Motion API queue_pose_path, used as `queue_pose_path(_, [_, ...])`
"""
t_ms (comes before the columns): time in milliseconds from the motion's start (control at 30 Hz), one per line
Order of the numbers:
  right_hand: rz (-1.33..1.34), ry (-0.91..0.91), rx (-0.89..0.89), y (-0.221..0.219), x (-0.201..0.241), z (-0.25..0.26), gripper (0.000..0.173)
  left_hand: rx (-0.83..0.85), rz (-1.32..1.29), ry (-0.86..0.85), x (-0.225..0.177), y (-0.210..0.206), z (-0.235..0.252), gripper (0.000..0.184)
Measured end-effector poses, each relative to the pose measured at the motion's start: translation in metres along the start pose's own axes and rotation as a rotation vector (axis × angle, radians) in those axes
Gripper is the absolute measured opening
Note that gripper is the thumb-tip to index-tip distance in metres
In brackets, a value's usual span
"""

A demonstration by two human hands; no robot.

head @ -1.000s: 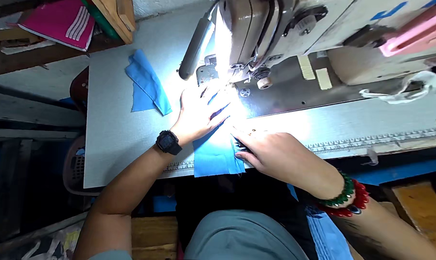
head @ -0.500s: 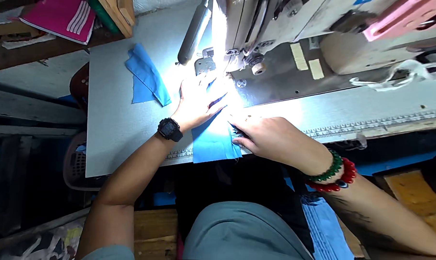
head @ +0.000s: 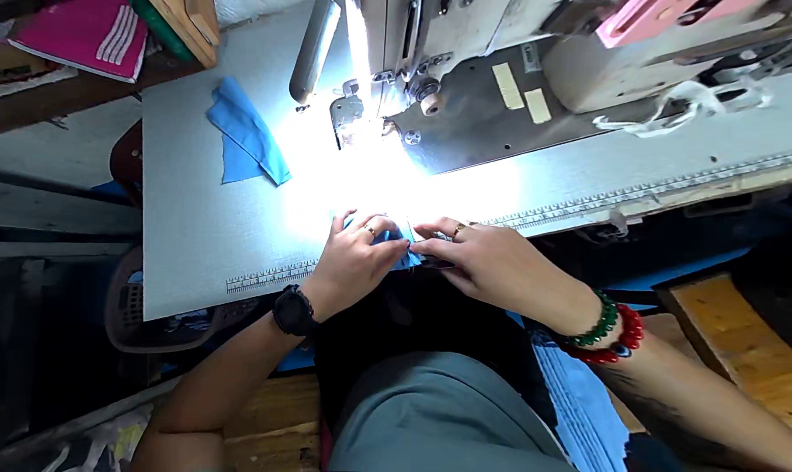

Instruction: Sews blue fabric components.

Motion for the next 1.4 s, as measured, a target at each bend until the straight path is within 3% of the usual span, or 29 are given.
queue_pose_path(433, [-0.009,0.032,-0.095,-0.012,0.001,-0.021,0.036,-0.064,-0.017,-0.108,-0.005,-0.005,-0.016,0.018])
queue_pose_path(700, [-0.084,0.012,-0.041,-0.011,0.006,-0.02,0.04,0.007,0.016,-0.128,-0.01,-0.003,-0.015,0.022])
queue_pose_path(1200, [-0.23,-0.039,-0.027,0.003,-0.03,0.059,0.03,0.089,0.014,-0.082,0.064,0.008,0.043,0.022])
queue_pose_path(1400, [-0.269,-0.083,-0.027,0.0,-0.052,0.087,0.021,0.035,-0.021,-0.085,0.097,0.01,0.064,0.022])
Point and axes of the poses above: each hand's wrist, its own z-axis towards the middle knuckle, its own y-axis out of the back of the hand, x = y × z, the point moved 4 cm from there along z, towards the middle knuckle, and after that the axes turned 1 degree about -y, right-handed, at the moved point
